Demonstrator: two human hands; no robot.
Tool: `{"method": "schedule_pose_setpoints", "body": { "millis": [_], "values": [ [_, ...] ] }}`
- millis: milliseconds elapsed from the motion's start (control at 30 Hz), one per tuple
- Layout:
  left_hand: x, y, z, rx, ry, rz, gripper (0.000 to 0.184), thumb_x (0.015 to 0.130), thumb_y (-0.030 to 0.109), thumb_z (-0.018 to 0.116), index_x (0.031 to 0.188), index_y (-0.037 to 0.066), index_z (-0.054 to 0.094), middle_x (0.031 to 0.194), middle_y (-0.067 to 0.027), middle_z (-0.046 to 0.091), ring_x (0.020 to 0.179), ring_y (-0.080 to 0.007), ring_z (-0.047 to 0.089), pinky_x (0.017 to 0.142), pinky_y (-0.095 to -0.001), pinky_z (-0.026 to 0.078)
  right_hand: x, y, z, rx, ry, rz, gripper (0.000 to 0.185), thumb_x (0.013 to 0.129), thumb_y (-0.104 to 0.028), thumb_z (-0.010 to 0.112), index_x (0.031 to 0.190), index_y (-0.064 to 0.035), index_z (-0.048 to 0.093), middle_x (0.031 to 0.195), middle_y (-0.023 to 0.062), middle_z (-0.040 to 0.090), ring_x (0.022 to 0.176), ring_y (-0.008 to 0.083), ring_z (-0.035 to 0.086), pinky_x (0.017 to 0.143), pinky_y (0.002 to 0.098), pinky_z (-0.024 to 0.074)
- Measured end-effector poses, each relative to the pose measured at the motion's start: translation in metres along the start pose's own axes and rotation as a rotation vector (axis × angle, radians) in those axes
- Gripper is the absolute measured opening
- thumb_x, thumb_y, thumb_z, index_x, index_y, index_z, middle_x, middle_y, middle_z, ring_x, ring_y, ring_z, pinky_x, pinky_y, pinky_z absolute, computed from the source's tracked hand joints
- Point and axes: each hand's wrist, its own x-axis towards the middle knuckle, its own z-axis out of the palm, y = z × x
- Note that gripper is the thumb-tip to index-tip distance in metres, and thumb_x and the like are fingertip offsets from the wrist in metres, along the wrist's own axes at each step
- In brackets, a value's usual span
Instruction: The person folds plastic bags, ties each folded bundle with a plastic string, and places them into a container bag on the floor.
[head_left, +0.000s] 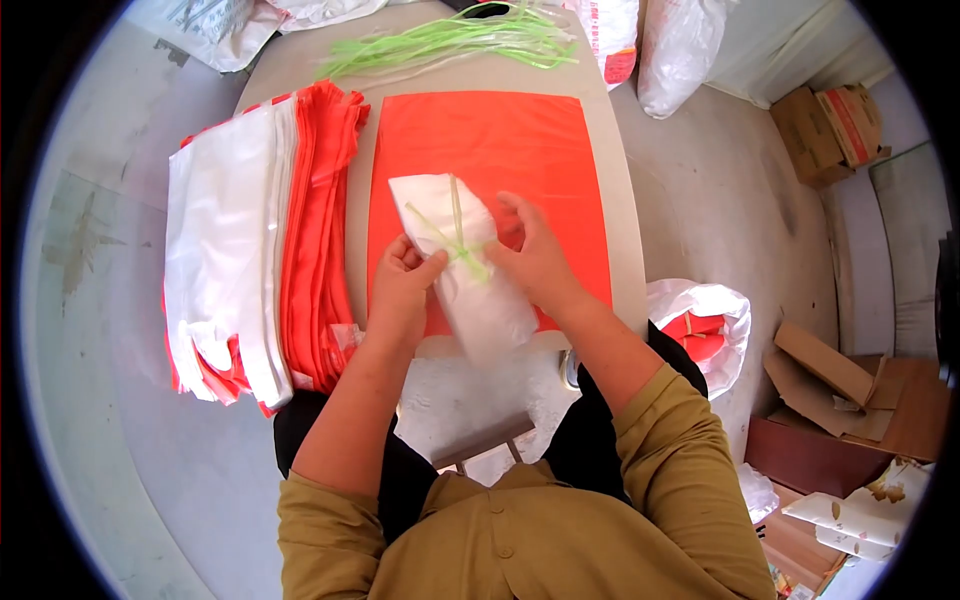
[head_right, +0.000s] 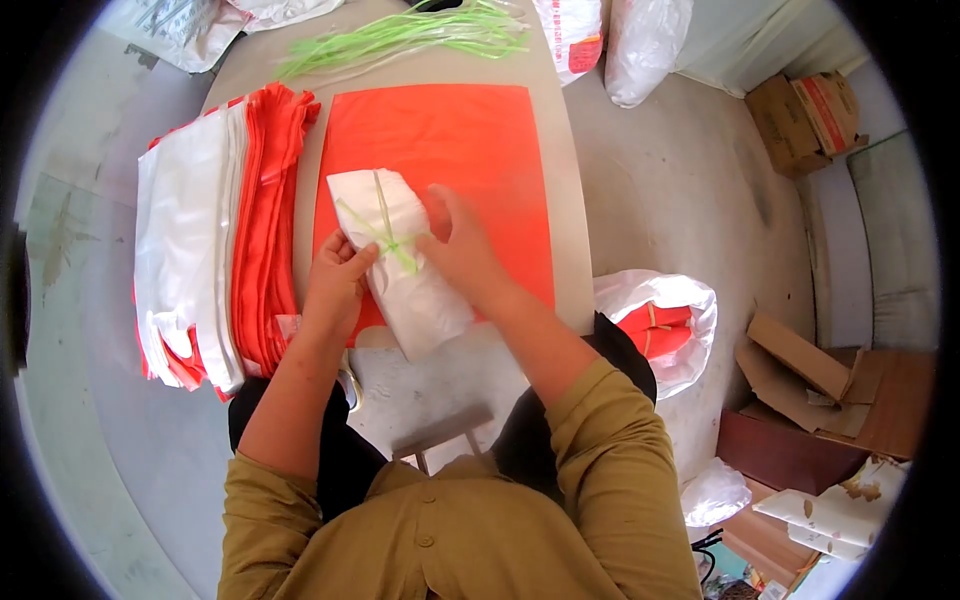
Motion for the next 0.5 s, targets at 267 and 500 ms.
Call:
{"method": "schedule_pose_setpoints", "body": {
  "millis": [267,500],
  "values": [
    [-0.023,0.037,0.023,-0.048,-0.301,0.032,0.039,0.108,0.011,0.049,0.145,0.002,0.052,0.135,-0.0121,0.062,0.118,-0.0232,0.064,0.099,-0.0345,0.053,-0.022,-0.033,0.007,0.202,-0.137,-0.037,0.065,0.096,-0.018,0.069,0.150,-0.0026,0.037,0.135,0.0158,0.057,0.126,0.0263,0.058,0.102,0.0376,0.0487],
    [-0.018,0.031,0.007,0.356,0.038,0.119,0.036,0.105,0.015,0.056,0.139,0.001,0.057,0.129,-0.0097,0.065,0.119,-0.0213,0.063,0.099,-0.0321,0.051,-0.001,-0.003,-0.027,0.600,-0.159,0.271,0.068,0.096,-0.009,0.063,0.156,-0.0029,0.032,0.141,0.0151,0.057,0.124,0.0248,0.060,0.104,0.0396,0.0495]
  ]
}}
